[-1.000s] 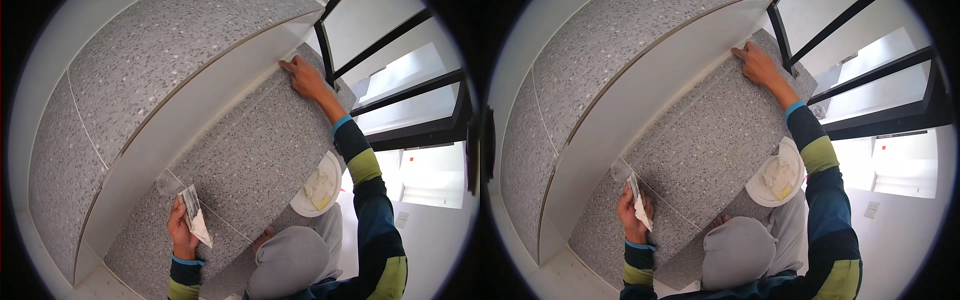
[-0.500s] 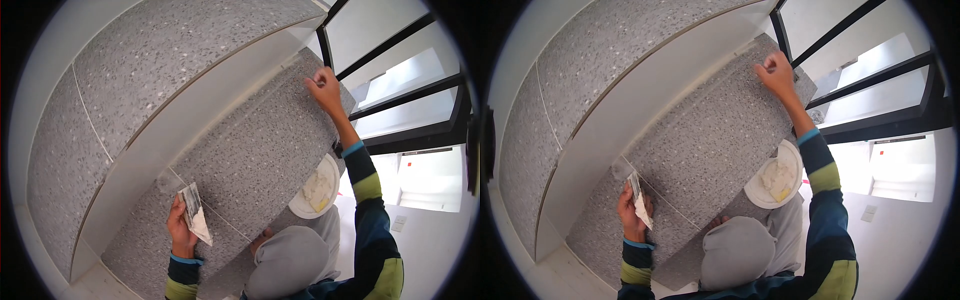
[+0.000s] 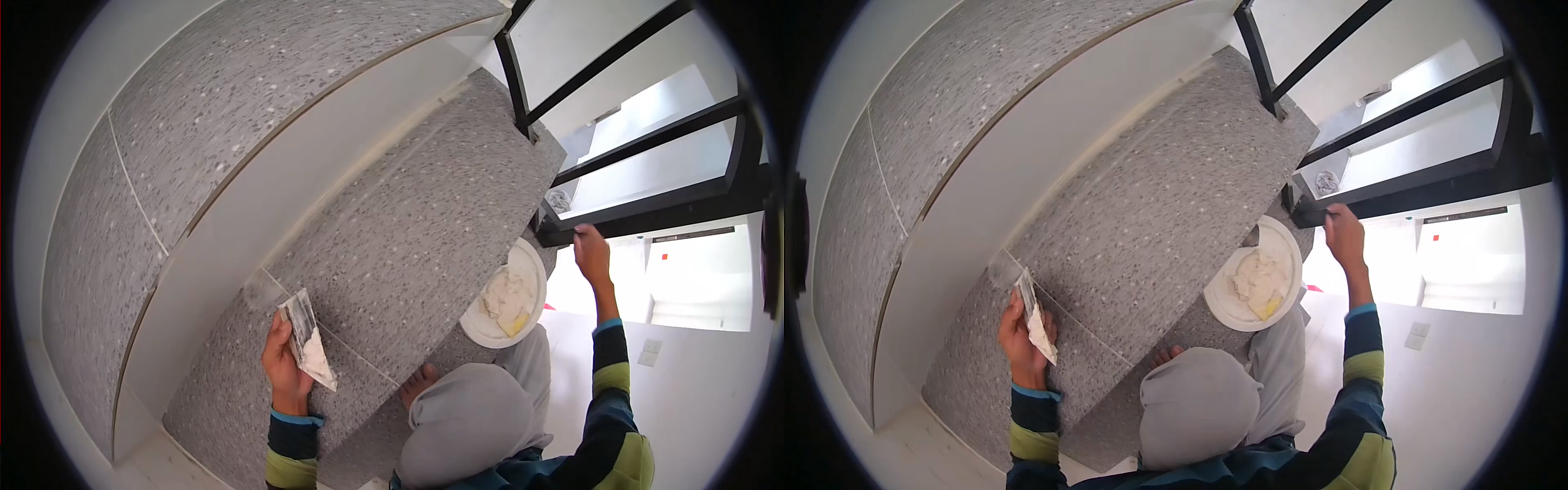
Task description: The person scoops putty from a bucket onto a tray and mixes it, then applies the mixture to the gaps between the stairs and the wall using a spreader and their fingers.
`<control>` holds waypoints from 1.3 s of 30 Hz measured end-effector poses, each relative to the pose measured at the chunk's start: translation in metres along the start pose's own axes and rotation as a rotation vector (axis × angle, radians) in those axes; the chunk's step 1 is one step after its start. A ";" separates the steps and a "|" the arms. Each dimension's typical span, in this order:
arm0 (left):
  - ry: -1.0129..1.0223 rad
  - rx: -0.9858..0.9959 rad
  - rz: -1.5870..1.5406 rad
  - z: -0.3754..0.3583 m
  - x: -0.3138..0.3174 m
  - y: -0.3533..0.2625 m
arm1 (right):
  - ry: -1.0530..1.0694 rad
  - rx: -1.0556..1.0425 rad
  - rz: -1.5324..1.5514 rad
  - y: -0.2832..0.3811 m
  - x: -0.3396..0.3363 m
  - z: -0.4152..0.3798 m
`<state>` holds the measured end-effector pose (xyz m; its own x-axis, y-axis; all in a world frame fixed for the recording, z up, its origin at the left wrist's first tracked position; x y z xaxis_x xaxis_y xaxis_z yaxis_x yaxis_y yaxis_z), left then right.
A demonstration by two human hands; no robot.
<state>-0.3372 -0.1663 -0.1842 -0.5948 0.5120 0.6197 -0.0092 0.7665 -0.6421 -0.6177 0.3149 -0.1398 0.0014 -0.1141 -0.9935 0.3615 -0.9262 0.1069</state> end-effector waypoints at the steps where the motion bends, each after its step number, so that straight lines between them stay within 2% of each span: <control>1: -0.006 0.005 -0.001 0.000 -0.001 0.000 | 0.064 -0.032 -0.103 -0.023 0.010 -0.022; 3: 0.006 -0.016 -0.020 -0.001 -0.003 0.002 | 0.422 0.403 -0.445 -0.070 0.033 -0.072; 5: -0.009 -0.020 -0.028 -0.002 -0.005 0.003 | 0.506 0.244 -0.407 -0.121 0.060 -0.126; 7: -0.029 -0.020 -0.038 -0.001 -0.001 0.002 | 0.730 0.467 -0.105 -0.099 0.056 -0.161; 8: 0.000 -0.023 -0.048 -0.002 0.006 0.000 | 0.940 0.306 -0.411 -0.127 0.099 -0.196; 9: 0.023 -0.021 -0.059 -0.003 0.010 -0.002 | 0.837 0.334 -0.342 -0.138 0.115 -0.234; 10: 0.110 -0.004 -0.071 -0.003 0.010 -0.002 | 0.744 0.409 -0.354 -0.121 0.120 -0.261; 11: 0.081 0.017 -0.071 -0.005 0.008 -0.004 | 1.130 0.773 0.031 -0.116 0.138 -0.281; 12: 0.077 0.000 -0.082 -0.004 0.013 -0.004 | 0.874 1.155 0.372 -0.080 0.132 -0.287; 13: 0.073 -0.018 -0.091 -0.004 0.015 -0.005 | 0.655 1.187 0.809 -0.091 0.149 -0.303; 14: 0.047 -0.003 -0.084 -0.003 0.012 -0.005 | 0.659 1.204 0.741 -0.070 0.136 -0.290; 15: 0.129 -0.020 -0.102 -0.002 0.011 -0.002 | 0.661 1.224 0.671 -0.036 0.107 -0.276; 16: 0.213 -0.036 -0.123 -0.002 0.011 0.001 | 0.687 1.159 0.614 -0.036 0.102 -0.272; 17: 0.194 -0.023 -0.119 -0.001 0.009 0.002 | 0.705 1.089 0.559 -0.040 0.098 -0.265; 18: 0.232 -0.043 -0.120 0.000 0.010 0.004 | 0.557 0.987 0.725 -0.037 0.085 -0.249; 19: 0.267 -0.065 -0.124 -0.001 0.012 0.006 | 0.367 0.906 0.865 0.001 0.057 -0.212; 20: 0.292 -0.071 -0.137 -0.002 0.014 0.005 | 0.255 0.717 0.927 0.024 0.040 -0.179; 21: 0.268 -0.059 -0.145 -0.003 0.013 0.005 | 0.117 0.312 0.817 0.052 0.028 -0.146; 22: 0.318 -0.074 -0.125 -0.005 0.014 0.007 | 0.048 0.087 0.674 0.113 0.000 -0.113; 23: 0.374 -0.084 -0.103 -0.006 0.015 0.006 | 0.093 -0.067 0.619 0.157 -0.015 -0.085; 24: 0.449 -0.095 -0.098 -0.008 0.016 0.005 | 0.055 -0.315 0.542 0.200 -0.023 -0.062; 26: 0.493 -0.115 -0.081 -0.013 0.014 0.006 | 0.201 -0.619 0.414 0.270 -0.023 -0.027; 28: 0.567 -0.183 -0.064 -0.020 0.015 0.008 | 0.180 -0.985 0.198 0.340 -0.013 -0.006; 30: 0.603 -0.181 -0.058 -0.023 0.015 0.007 | 0.312 -1.208 0.039 0.399 -0.001 0.003; 34: 0.643 -0.185 -0.058 -0.028 0.015 0.002 | 0.227 -1.526 -0.011 0.481 0.024 0.003; 39: 0.685 -0.184 -0.053 -0.026 0.013 -0.002 | 0.083 -1.659 -0.235 0.510 0.050 0.008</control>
Point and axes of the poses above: each hand's wrist, its own z-axis towards the middle knuckle, its own x-axis out of the palm, y = z × x, the point moved 4 cm from there along z, towards the middle knuckle, and after that the axes turned 5 degrees about z, right-handed, at the moved point
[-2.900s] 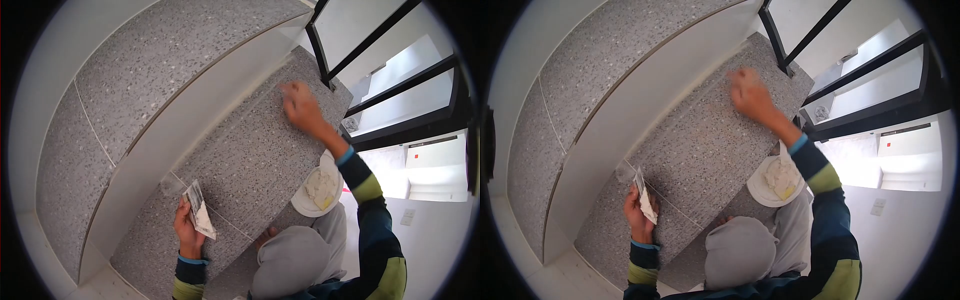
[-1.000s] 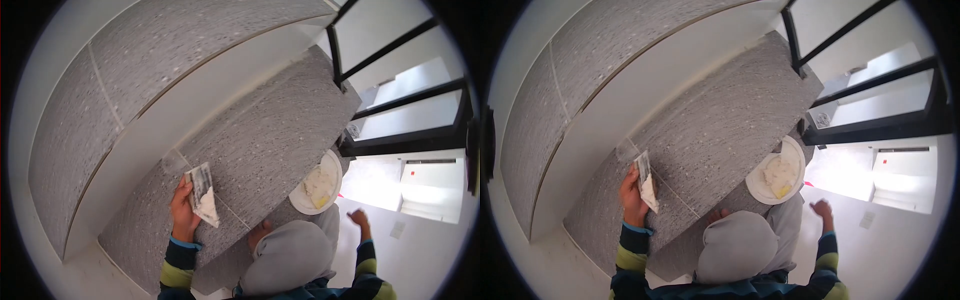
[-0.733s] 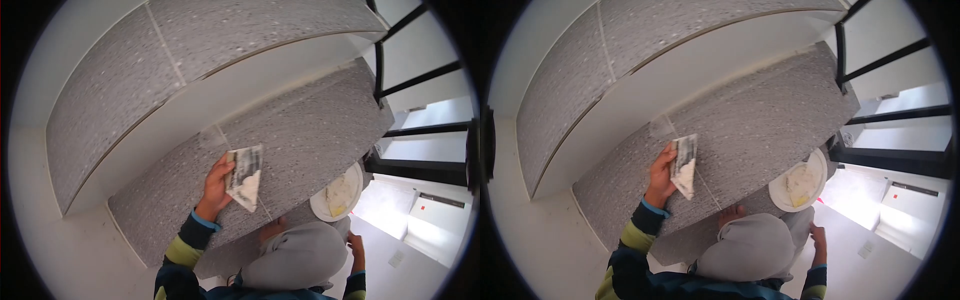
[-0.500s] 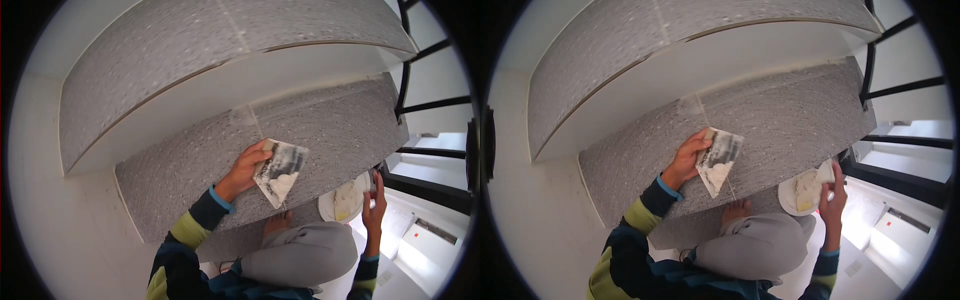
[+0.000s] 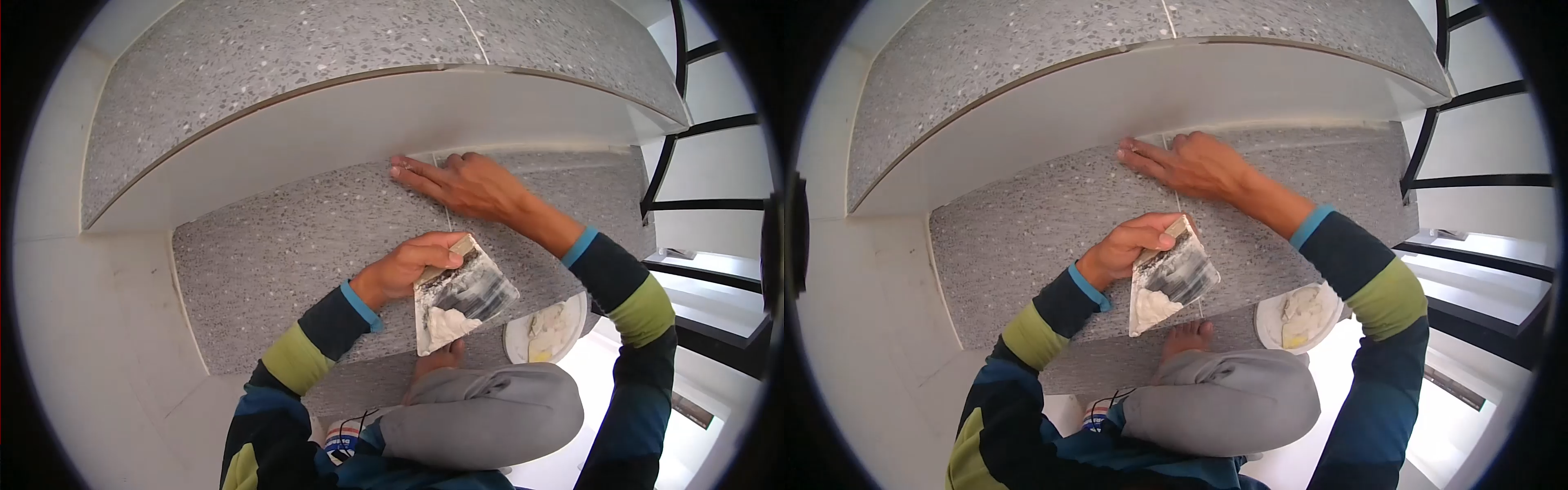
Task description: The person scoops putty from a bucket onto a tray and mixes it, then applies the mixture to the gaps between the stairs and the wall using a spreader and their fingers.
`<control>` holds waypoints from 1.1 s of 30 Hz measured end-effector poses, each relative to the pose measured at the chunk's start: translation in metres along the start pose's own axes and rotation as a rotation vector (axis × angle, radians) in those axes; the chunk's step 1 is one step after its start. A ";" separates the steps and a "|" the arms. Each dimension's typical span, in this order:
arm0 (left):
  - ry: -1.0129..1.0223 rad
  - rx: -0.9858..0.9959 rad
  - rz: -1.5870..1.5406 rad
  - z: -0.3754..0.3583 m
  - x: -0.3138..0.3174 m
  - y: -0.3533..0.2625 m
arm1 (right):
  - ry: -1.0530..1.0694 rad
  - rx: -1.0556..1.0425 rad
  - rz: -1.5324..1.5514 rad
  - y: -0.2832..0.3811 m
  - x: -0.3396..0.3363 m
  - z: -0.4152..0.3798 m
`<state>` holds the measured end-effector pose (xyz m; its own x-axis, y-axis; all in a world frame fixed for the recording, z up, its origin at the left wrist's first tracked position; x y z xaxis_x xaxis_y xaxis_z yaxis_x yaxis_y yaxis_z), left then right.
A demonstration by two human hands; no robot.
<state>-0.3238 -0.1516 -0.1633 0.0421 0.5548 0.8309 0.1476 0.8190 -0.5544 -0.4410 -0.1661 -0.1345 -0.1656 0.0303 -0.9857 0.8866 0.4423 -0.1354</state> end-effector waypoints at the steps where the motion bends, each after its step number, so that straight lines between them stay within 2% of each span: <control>1: -0.010 0.000 0.007 0.000 0.000 0.000 | -0.012 -0.009 -0.068 -0.003 0.003 0.000; 8: -0.119 -0.054 0.021 0.002 -0.002 0.005 | 0.048 0.008 -0.230 -0.061 0.016 -0.072; 10: -0.102 -0.053 0.014 0.003 -0.001 0.004 | 0.228 0.090 -0.264 -0.085 0.019 -0.107; 12: -0.084 -0.051 0.009 0.003 -0.002 0.004 | 0.271 0.144 -0.298 -0.111 0.020 -0.152; 14: -0.022 -0.032 -0.026 0.004 -0.006 0.006 | 0.478 0.239 -0.519 -0.132 0.016 -0.200; 15: -0.035 -0.023 -0.009 0.004 -0.006 0.006 | 0.484 0.250 -0.521 -0.136 0.013 -0.221; 17: -0.080 -0.018 -0.040 0.007 -0.006 0.008 | 0.447 0.506 -0.457 -0.146 0.003 -0.257; 18: -0.138 -0.007 -0.078 0.009 -0.007 0.010 | 0.450 0.515 -0.459 -0.135 -0.002 -0.259; 20: -0.157 0.006 -0.122 0.015 0.000 0.015 | 0.039 0.643 -0.027 -0.089 -0.029 -0.246; 22: -0.247 0.055 -0.282 0.021 0.011 0.014 | -0.143 0.646 0.371 -0.029 -0.060 -0.216; 24: -0.279 0.037 -0.304 0.027 0.018 0.022 | -0.365 0.516 0.753 0.020 -0.080 -0.188; 26: -0.411 0.012 -0.333 0.032 0.031 0.026 | -0.382 0.438 0.858 0.053 -0.084 -0.171; 27: -0.406 -0.008 -0.317 0.035 0.041 0.027 | -0.401 0.457 0.856 0.057 -0.086 -0.166; 29: -0.592 -0.007 -0.346 0.035 0.050 0.027 | -0.219 0.442 0.936 0.065 -0.083 -0.161; 30: -0.575 -0.029 -0.327 0.035 0.048 0.028 | -0.238 0.470 0.928 0.064 -0.081 -0.165; 33: -0.599 0.001 -0.236 0.024 0.021 0.022 | -0.153 0.516 0.603 0.043 -0.052 -0.185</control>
Point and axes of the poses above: each hand's wrist, its own z-axis towards the middle knuckle, its own x-axis out of the palm, y = z × x, the point moved 4 cm from there along z, towards the middle knuckle, and after that the axes turned 5 degrees about z, right-handed, at the moved point
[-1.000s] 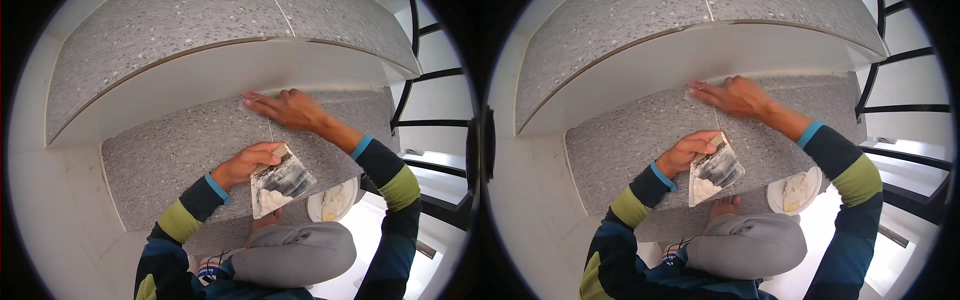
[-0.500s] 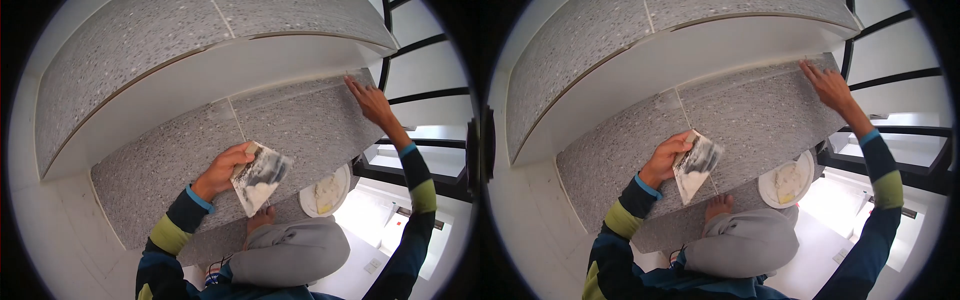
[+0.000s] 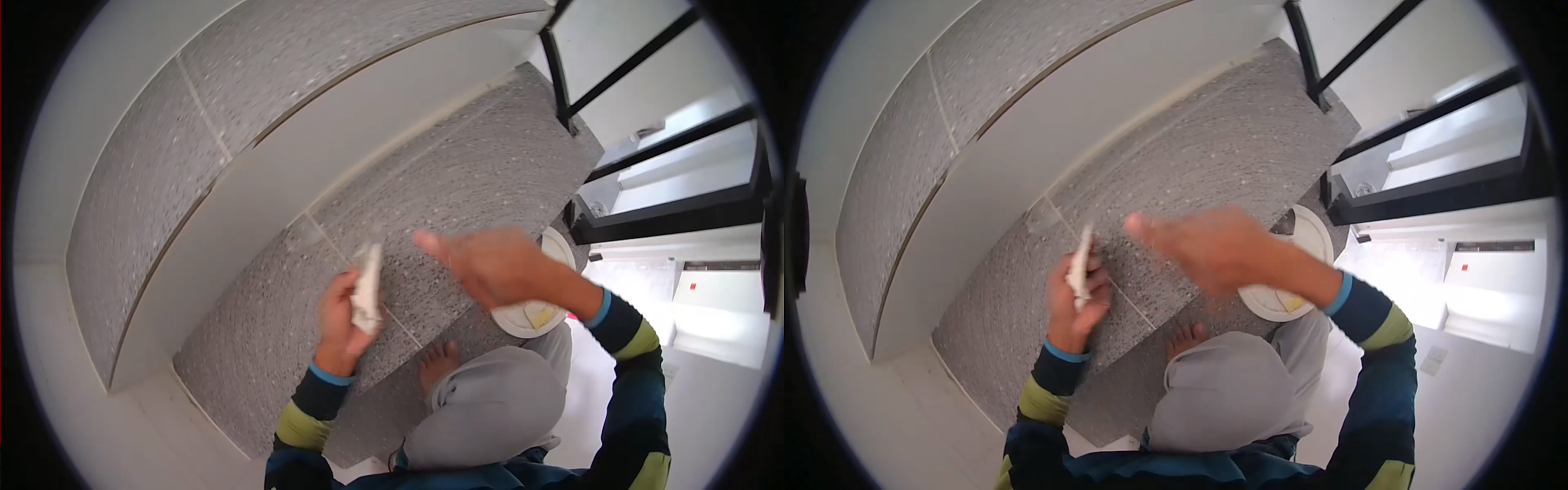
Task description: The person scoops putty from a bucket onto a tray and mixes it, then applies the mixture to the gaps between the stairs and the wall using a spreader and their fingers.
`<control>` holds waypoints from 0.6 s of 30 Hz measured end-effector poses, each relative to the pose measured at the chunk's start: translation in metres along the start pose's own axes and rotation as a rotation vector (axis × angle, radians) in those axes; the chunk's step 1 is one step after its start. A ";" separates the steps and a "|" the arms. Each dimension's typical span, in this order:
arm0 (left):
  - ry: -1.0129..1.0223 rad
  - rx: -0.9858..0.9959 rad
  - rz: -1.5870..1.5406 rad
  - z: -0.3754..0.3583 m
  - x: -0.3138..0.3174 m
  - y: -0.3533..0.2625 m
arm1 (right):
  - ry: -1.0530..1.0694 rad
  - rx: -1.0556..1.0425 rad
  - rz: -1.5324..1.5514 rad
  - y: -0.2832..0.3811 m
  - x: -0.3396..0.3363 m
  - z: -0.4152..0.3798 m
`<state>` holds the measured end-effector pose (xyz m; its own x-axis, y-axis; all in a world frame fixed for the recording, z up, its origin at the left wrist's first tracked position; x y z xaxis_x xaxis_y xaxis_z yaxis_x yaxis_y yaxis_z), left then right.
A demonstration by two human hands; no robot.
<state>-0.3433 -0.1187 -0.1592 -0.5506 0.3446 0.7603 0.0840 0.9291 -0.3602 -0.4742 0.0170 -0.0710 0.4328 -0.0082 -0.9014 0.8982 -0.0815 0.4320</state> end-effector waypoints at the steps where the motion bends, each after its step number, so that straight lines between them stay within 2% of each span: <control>1: 0.082 0.041 -0.047 0.001 -0.008 -0.010 | -0.148 0.034 -0.013 -0.024 -0.007 -0.002; 2: 0.161 0.082 -0.097 0.001 -0.013 -0.021 | -0.293 0.065 -0.026 -0.050 -0.015 -0.004; 4: 0.204 0.175 -0.049 -0.001 -0.018 -0.035 | -0.534 0.420 0.112 -0.120 -0.026 -0.008; 6: 0.213 0.202 -0.008 -0.003 -0.027 -0.041 | -0.788 0.487 0.243 -0.204 -0.036 -0.011; 8: 0.132 0.281 0.084 -0.002 -0.040 -0.045 | -0.900 0.559 0.193 -0.261 -0.048 -0.013; 11: 0.197 0.293 0.095 0.000 -0.042 -0.048 | -0.933 0.690 0.156 -0.320 -0.056 -0.012; 12: 0.154 0.299 0.119 0.000 -0.044 -0.049 | -0.928 0.688 0.151 -0.336 -0.055 -0.010; 14: 0.165 0.297 0.103 0.003 -0.049 -0.049 | -0.988 0.592 0.081 -0.355 -0.059 -0.005; 17: 0.141 0.287 0.095 0.003 -0.048 -0.050 | -0.925 0.702 0.201 -0.366 -0.062 0.001; 18: 0.115 0.282 0.101 0.002 -0.048 -0.050 | -0.920 0.665 0.092 -0.365 -0.063 0.006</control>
Point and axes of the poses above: each hand's wrist, its own z-axis towards the middle knuckle, its own x-axis out of the palm, y = z × x, the point moved 4 cm from there along z, towards the middle knuckle, and after that the axes turned 5 degrees about z, right-handed, at the moved point
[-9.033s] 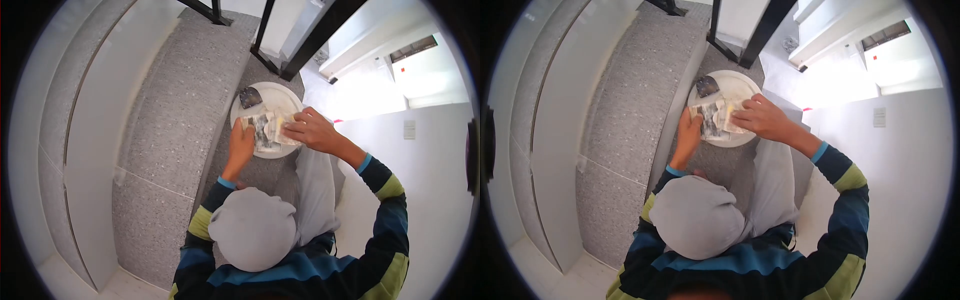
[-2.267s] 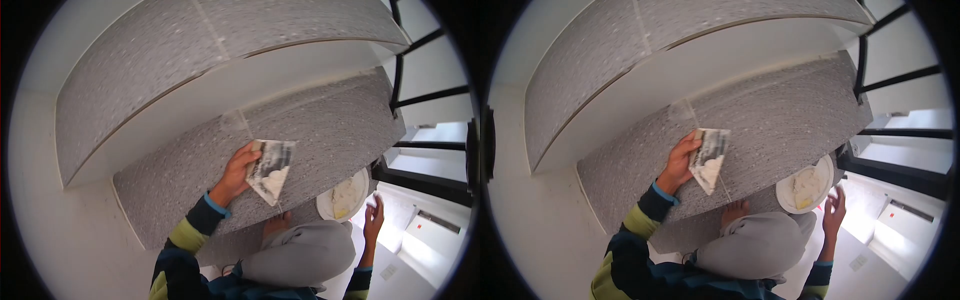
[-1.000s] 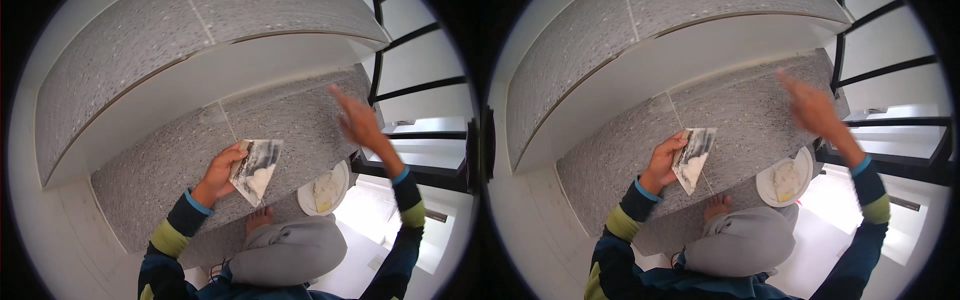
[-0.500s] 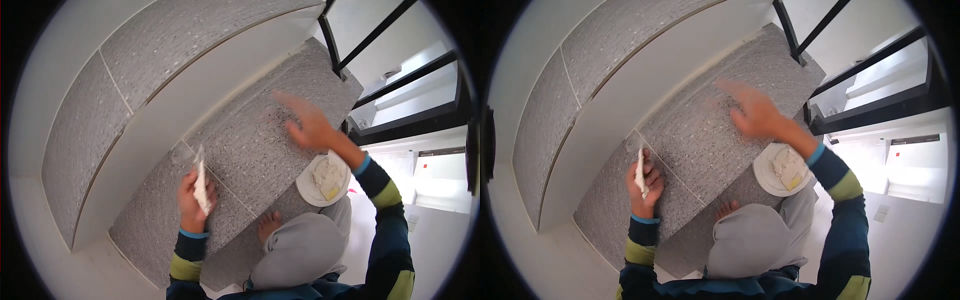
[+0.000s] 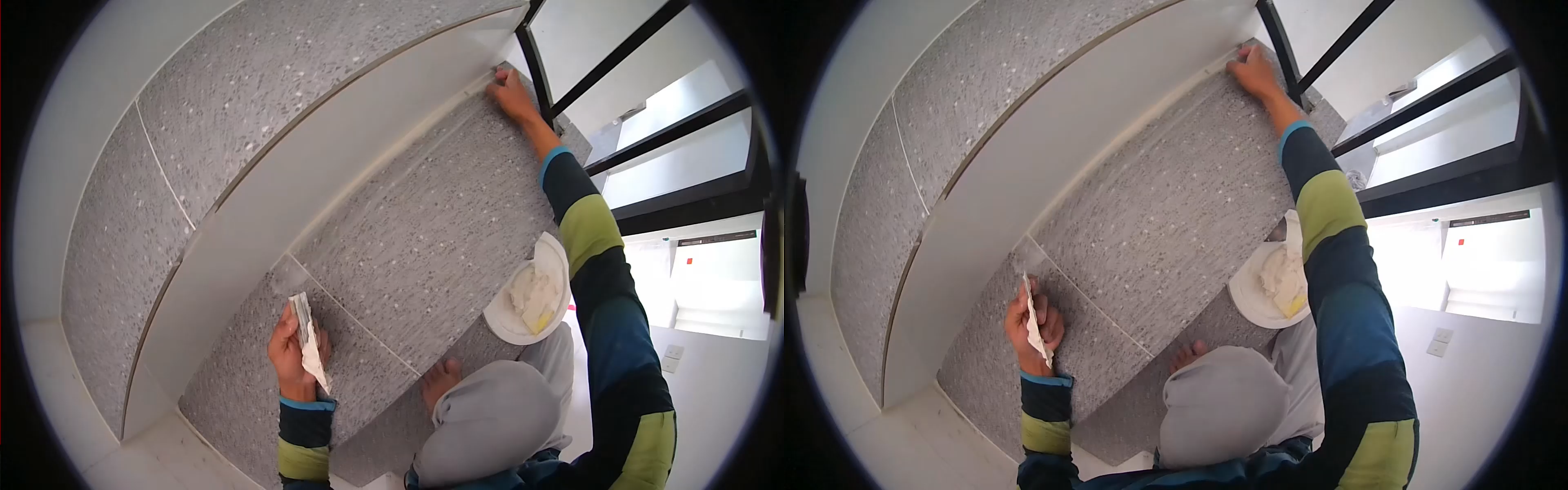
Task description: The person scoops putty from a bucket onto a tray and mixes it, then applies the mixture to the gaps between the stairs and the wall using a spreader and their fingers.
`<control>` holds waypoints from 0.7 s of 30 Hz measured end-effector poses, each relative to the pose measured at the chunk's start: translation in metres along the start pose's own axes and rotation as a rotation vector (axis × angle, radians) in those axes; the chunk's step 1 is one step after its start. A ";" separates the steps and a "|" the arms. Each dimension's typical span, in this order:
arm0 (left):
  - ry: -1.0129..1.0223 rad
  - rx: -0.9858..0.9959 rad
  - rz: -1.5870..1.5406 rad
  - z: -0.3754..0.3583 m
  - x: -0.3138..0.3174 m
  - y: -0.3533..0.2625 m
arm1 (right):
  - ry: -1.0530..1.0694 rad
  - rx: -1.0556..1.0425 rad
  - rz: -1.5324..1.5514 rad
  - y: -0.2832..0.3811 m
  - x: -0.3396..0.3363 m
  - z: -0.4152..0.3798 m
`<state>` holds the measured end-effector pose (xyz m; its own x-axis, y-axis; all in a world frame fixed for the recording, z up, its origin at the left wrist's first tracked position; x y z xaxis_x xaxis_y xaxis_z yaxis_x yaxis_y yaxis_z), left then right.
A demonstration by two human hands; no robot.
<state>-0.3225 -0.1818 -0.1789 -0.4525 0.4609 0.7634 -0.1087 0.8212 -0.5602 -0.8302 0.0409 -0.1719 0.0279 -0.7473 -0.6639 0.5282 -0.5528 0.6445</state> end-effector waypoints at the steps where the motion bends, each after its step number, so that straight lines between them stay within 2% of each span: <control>1: -0.011 -0.004 0.002 0.000 -0.001 0.000 | 0.069 0.088 -0.032 -0.004 0.001 0.001; 3: 0.021 -0.014 -0.015 0.001 0.000 0.000 | -0.016 -0.059 0.045 0.008 0.011 -0.006; 6: 0.009 -0.007 0.024 0.005 0.004 0.002 | 0.016 -0.082 -0.075 0.035 0.017 -0.028; 9: 0.003 -0.008 0.056 0.006 0.005 0.002 | 0.078 -0.066 -0.037 0.065 0.035 -0.054; 10: 0.004 -0.016 0.064 0.005 0.008 0.002 | 0.193 -0.009 -0.091 0.090 0.037 -0.066; 15: -0.006 -0.027 0.049 0.003 0.011 0.001 | 0.292 -0.050 -0.171 0.179 0.074 -0.134; 17: -0.014 -0.029 0.050 0.002 0.011 0.001 | 0.253 -0.152 -0.249 0.209 0.094 -0.165; 19: 0.011 -0.011 0.066 0.002 0.010 0.000 | 0.290 -0.170 -0.193 0.242 0.110 -0.201; 21: 0.036 -0.004 0.052 0.001 0.005 -0.002 | 0.345 -0.305 -0.050 0.268 0.115 -0.235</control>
<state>-0.3255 -0.1814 -0.1747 -0.4252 0.5146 0.7446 -0.0820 0.7974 -0.5979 -0.4855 -0.1068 -0.1647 0.2496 -0.5277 -0.8119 0.7602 -0.4126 0.5018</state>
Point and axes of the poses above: each hand's wrist, its own z-axis towards the middle knuckle, its own x-axis out of the palm, y = z × x, the point moved 4 cm from there along z, towards the middle knuckle, and after that the axes turned 5 degrees about z, right-handed, at the moved point
